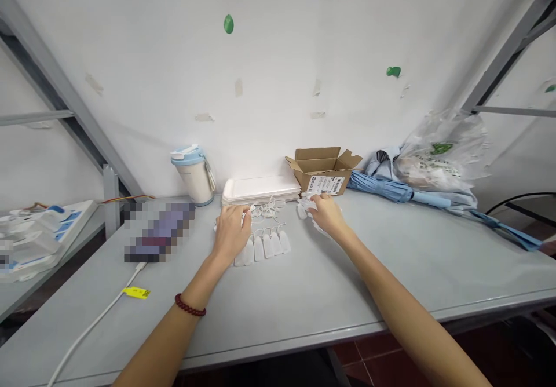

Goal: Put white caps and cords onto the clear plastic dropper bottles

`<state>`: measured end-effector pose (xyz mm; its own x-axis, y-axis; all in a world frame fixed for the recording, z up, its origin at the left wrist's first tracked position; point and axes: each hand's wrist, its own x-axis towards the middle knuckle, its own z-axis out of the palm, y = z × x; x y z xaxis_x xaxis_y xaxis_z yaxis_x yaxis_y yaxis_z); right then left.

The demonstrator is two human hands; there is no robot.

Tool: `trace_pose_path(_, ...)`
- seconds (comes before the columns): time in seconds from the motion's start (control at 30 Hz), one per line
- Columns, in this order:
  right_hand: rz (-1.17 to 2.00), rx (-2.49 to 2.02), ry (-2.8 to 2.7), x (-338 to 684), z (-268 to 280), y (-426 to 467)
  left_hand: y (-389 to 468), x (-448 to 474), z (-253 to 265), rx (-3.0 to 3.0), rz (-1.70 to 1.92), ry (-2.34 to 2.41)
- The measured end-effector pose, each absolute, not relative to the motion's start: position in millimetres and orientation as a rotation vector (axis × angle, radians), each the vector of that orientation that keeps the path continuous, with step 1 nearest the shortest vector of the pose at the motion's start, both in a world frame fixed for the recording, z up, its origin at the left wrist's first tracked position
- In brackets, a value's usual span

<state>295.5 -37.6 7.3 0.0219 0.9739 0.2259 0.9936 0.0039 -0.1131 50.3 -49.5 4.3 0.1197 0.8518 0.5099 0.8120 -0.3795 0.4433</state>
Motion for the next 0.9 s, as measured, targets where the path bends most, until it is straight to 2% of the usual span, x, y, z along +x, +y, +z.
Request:
trace_pose_path(0.3,-0.262,-1.705,-2.433,232.7,1.3,-26.7,-48.2,53.2,-1.4,2.312,1.142,1.723)
trace_pose_path(0.67,-0.213,-1.507,-2.705,242.0,9.7,10.3,-49.9,50.9,7.2,2.269,1.191,1.72)
trace_pose_path(0.9,-0.159,-1.551,-2.657,252.9,20.1,4.4,-51.7,52.7,7.9,2.228,1.207,1.722)
